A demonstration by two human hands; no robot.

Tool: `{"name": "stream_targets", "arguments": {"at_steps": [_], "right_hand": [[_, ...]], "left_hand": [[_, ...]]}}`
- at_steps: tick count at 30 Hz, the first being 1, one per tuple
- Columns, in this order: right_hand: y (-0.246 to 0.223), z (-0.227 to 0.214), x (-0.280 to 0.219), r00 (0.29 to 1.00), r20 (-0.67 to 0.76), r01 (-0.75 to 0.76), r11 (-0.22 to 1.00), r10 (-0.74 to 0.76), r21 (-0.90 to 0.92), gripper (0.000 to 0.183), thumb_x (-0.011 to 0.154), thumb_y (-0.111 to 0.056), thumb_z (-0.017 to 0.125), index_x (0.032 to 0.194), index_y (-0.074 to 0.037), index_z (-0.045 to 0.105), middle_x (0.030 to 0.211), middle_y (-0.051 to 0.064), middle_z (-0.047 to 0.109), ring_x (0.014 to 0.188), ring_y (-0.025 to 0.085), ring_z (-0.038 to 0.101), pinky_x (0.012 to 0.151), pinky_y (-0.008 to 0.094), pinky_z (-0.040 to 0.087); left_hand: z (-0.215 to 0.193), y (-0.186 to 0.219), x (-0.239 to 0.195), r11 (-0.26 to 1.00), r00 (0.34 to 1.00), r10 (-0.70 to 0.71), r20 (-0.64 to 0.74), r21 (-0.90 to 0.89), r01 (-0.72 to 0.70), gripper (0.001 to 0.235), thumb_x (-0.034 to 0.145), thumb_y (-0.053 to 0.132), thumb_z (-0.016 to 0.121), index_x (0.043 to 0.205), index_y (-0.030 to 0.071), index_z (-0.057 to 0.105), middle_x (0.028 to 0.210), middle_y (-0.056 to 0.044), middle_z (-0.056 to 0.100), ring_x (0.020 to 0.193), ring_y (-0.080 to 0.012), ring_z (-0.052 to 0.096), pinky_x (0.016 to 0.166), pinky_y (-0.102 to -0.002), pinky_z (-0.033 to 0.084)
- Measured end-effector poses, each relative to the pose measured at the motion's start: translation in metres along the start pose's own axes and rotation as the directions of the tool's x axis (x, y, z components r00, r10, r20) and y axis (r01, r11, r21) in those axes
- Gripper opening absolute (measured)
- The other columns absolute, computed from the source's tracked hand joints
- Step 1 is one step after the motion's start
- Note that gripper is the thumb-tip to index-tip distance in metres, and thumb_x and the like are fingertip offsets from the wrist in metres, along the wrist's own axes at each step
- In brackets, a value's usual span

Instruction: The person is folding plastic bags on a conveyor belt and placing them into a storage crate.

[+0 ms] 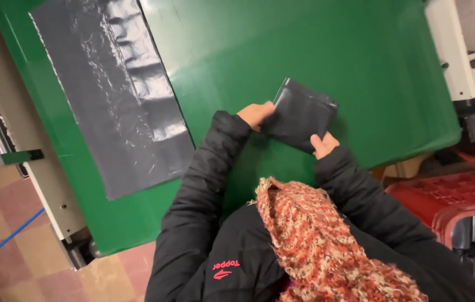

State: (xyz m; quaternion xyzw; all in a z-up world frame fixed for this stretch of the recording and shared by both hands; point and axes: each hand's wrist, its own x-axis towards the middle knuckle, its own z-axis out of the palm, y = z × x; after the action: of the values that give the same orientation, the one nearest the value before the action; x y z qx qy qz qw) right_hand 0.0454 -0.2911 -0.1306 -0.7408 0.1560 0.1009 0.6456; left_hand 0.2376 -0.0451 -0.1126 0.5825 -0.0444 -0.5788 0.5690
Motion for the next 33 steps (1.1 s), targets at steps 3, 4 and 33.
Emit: {"name": "stream_targets", "arguments": {"at_steps": [3, 4, 33], "right_hand": [[0.042, -0.027, 0.030, 0.978, -0.002, -0.196, 0.927, 0.208, 0.319, 0.027, 0.111, -0.021, 0.053, 0.134, -0.008, 0.058, 0.099, 0.002, 0.062, 0.067, 0.011, 0.049, 0.058, 0.031, 0.042], [0.066, -0.034, 0.037, 0.958, 0.062, -0.273, 0.828, 0.279, 0.490, 0.018, 0.114, -0.023, 0.056, 0.124, -0.008, 0.059, 0.086, 0.001, 0.055, 0.058, 0.012, 0.045, 0.050, 0.031, 0.039], [-0.088, 0.277, 0.063, 0.929, 0.267, 0.282, 0.957, -0.255, -0.066, 0.080, 0.083, -0.019, 0.075, 0.150, -0.010, 0.033, 0.149, 0.010, 0.043, 0.136, 0.026, 0.048, 0.099, 0.048, 0.053]], "left_hand": [[0.018, 0.008, -0.008, 0.865, 0.909, 0.299, -0.291, 0.484, -0.129, 0.040, 0.097, 0.048, 0.057, 0.101, 0.010, 0.069, 0.095, -0.012, 0.073, 0.087, -0.0332, 0.071, 0.074, -0.043, 0.054], [0.026, 0.007, -0.015, 0.573, 0.772, 0.577, -0.267, 0.806, -0.149, 0.040, 0.095, 0.045, 0.065, 0.097, 0.005, 0.066, 0.089, -0.018, 0.072, 0.085, -0.0370, 0.069, 0.075, -0.047, 0.054], [-0.042, -0.133, -0.281, 0.463, 0.213, 0.853, -0.477, 0.879, 0.113, 0.038, 0.083, 0.031, 0.073, 0.112, 0.009, 0.062, 0.112, -0.006, 0.066, 0.112, -0.0294, 0.056, 0.081, -0.047, 0.054]]}}
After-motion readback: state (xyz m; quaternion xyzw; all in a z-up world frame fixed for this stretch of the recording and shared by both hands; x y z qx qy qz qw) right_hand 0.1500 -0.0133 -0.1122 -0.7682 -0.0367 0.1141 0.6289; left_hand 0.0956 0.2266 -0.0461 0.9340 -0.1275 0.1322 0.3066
